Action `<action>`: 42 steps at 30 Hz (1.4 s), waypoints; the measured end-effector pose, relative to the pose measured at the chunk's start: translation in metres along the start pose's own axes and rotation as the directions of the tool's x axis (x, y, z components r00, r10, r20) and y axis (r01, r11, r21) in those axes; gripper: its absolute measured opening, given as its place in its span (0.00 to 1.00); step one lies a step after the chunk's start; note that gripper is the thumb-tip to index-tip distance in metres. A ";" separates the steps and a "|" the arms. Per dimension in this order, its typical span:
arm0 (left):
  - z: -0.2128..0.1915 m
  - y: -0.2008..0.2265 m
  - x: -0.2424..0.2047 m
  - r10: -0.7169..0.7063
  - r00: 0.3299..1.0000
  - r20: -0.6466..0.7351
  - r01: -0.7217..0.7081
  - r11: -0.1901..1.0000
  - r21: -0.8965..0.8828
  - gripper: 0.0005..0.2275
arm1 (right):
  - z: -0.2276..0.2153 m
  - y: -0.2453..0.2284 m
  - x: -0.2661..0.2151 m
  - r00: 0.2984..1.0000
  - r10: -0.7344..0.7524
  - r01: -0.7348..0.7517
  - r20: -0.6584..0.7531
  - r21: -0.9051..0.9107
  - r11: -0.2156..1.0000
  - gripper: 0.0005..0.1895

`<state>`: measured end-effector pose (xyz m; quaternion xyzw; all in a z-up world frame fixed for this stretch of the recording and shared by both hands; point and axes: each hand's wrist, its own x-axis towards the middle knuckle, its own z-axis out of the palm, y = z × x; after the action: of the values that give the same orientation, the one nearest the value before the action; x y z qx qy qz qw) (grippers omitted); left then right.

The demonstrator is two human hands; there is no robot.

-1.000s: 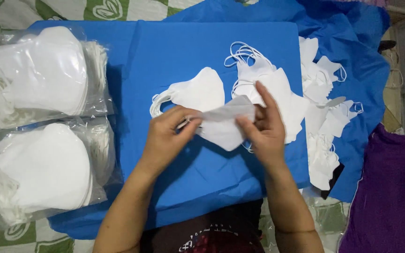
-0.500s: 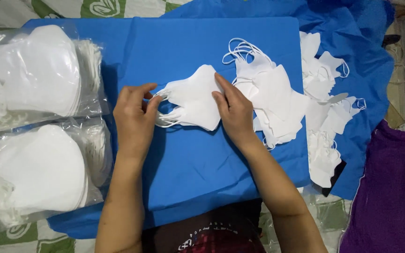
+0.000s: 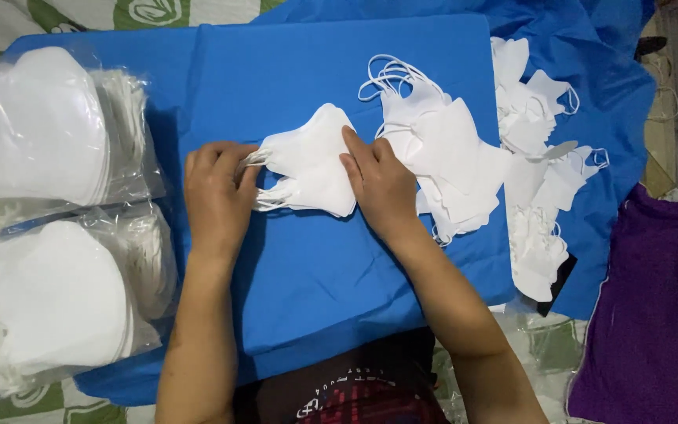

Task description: The person sorts a stack of white face masks, aligns their straps, and places them into a clear plastic bag by hand.

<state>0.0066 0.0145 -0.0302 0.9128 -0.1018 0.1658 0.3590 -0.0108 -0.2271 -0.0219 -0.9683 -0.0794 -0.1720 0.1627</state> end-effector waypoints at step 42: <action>-0.035 0.054 0.008 0.139 0.988 0.067 -0.093 0.884 -0.457 0.32 | -0.138 0.030 -0.025 0.996 -0.086 0.017 0.027 0.881 0.473 0.17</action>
<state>-0.0109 -0.0008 0.0308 0.8034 -0.2096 0.1137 0.5455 -0.0700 -0.3046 0.0835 -0.7505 -0.1906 -0.0791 0.6278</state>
